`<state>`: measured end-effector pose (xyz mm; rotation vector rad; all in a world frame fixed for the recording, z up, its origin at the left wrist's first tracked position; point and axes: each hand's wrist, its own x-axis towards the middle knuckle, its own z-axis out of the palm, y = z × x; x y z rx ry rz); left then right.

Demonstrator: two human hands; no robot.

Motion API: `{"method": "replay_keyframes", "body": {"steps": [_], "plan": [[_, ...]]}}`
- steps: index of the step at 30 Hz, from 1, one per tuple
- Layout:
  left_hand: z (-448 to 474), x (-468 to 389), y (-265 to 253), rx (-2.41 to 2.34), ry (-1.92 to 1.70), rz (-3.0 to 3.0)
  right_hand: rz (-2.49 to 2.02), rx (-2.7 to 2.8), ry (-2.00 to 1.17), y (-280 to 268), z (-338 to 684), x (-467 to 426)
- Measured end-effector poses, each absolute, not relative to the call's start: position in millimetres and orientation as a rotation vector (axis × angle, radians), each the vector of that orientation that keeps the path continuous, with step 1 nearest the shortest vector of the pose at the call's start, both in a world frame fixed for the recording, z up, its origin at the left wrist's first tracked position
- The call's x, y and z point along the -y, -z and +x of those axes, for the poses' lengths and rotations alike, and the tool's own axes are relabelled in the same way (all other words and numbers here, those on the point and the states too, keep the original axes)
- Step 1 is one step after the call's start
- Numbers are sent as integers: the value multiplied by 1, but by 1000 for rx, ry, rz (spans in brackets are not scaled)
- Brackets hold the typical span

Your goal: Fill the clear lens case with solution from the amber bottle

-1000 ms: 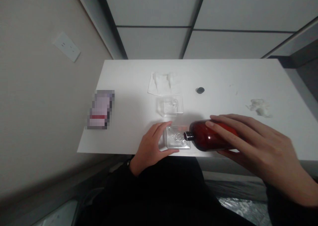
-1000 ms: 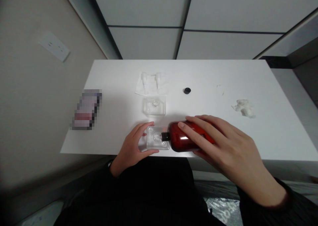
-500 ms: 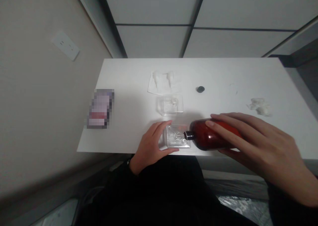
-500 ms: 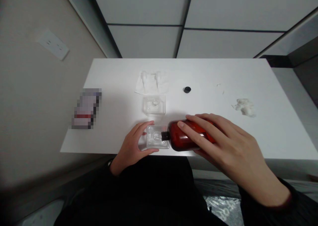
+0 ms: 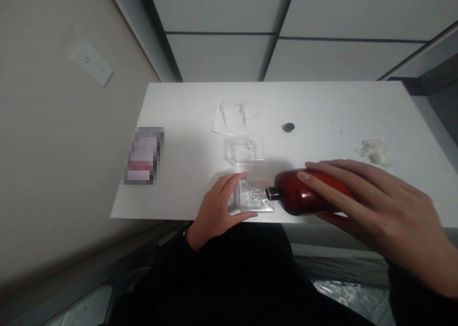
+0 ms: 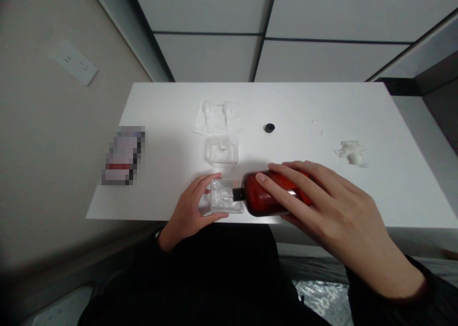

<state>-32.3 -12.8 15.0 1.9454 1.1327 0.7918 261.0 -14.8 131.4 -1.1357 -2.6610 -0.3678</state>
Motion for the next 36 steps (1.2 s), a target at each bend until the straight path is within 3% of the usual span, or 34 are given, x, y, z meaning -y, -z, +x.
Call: {"method": "replay_keyframes", "body": {"steps": [36], "plan": [[-32,13,-16,-1136,-786,1953,-1178,2699,349,-135,262,16]]}}
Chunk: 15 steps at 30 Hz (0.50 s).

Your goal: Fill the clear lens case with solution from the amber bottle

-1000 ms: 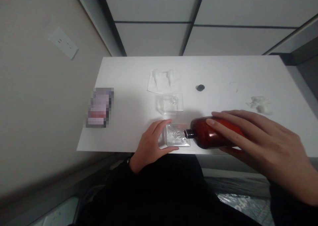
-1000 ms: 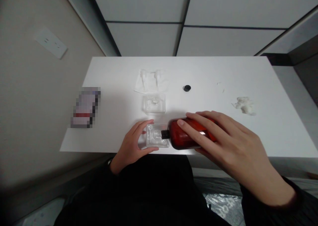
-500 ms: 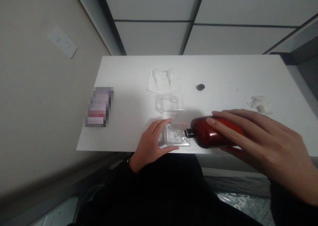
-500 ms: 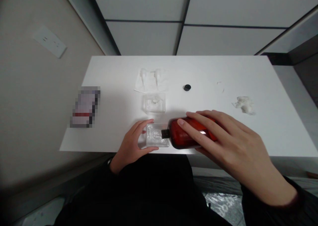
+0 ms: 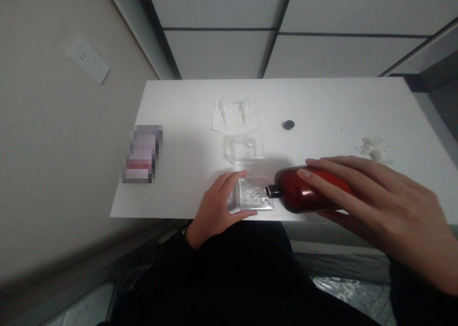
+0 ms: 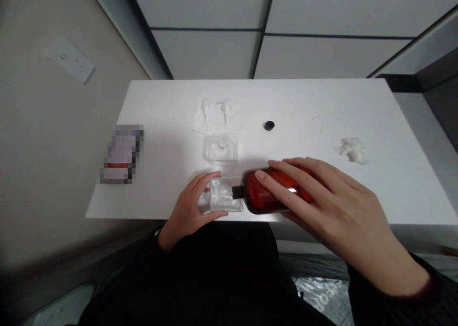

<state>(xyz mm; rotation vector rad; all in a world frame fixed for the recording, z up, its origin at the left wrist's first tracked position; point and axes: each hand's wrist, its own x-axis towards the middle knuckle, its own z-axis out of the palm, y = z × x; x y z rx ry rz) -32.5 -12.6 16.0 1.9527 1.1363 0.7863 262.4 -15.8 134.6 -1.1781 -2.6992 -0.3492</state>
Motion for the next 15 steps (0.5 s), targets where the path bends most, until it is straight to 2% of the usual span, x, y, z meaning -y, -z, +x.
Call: {"method": "replay_keyframes", "body": {"steps": [15], "plan": [[-33,13,-15,-1129,-790,1946,-1231,2688,315,-136,265,17]]}}
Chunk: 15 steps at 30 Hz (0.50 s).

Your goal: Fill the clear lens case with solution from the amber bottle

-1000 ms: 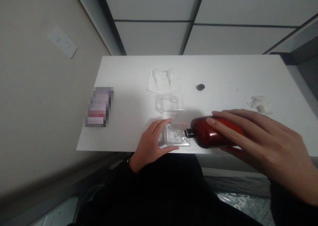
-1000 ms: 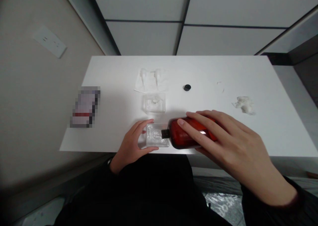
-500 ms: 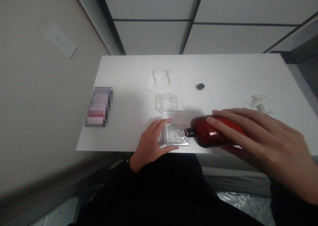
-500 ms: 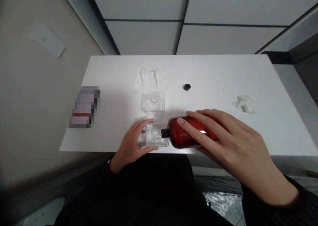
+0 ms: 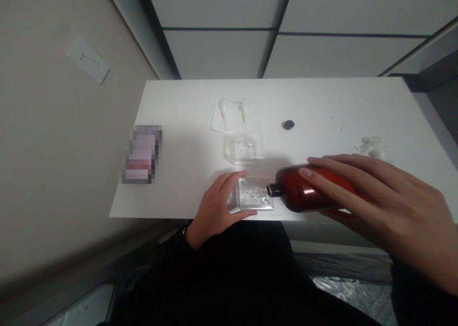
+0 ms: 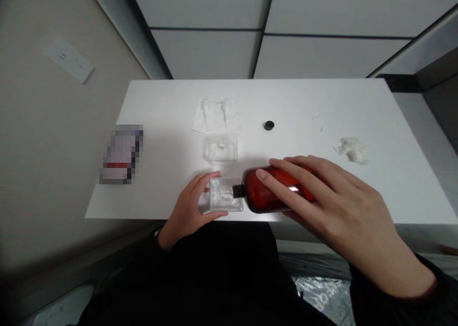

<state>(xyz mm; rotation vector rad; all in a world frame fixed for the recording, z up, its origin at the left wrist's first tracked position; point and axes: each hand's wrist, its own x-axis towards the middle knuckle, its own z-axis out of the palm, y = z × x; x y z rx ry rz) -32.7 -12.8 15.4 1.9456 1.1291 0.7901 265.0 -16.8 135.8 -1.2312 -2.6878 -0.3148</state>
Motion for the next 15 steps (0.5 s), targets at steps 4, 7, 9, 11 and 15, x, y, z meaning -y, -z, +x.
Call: {"method": "replay_keyframes", "body": {"steps": [4,7,9,11,15], "plan": [[-33,13,-15,-1131,-790,1948,-1232,2687,298,-139,265,17],[-33,13,-15,-1132,-792,1947,-1262,2678,277,-141,264,17],[-32,12,-15,-1131,-792,1946,-1262,2687,270,-142,264,18],[-32,12,-16,-1130,-791,1946,-1246,2695,297,-142,264,18],[-32,12,-16,-1124,-793,1944,-1222,2715,351,-141,266,19]]}}
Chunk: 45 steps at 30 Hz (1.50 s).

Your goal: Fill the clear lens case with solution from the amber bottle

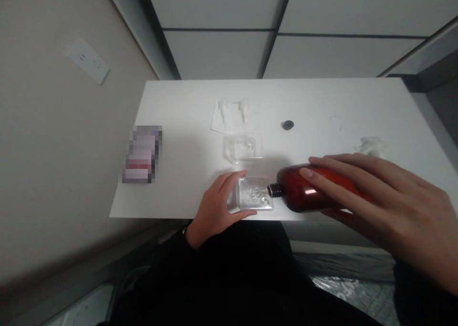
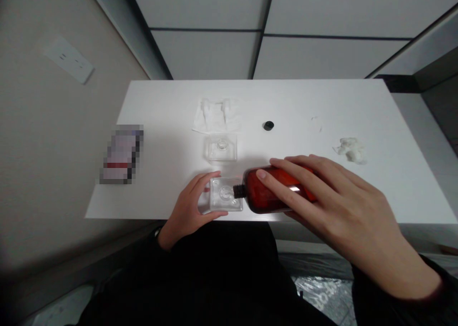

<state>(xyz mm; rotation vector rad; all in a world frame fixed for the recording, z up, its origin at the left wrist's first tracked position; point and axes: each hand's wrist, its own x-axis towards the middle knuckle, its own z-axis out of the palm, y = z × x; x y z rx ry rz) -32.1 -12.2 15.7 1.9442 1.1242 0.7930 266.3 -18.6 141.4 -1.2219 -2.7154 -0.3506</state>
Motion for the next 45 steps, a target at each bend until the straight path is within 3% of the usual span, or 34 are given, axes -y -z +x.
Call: {"method": "replay_keyframes", "body": {"steps": [45], "plan": [[-32,12,-15,-1128,-788,1941,-1103,2637,233,-117,263,13]]}}
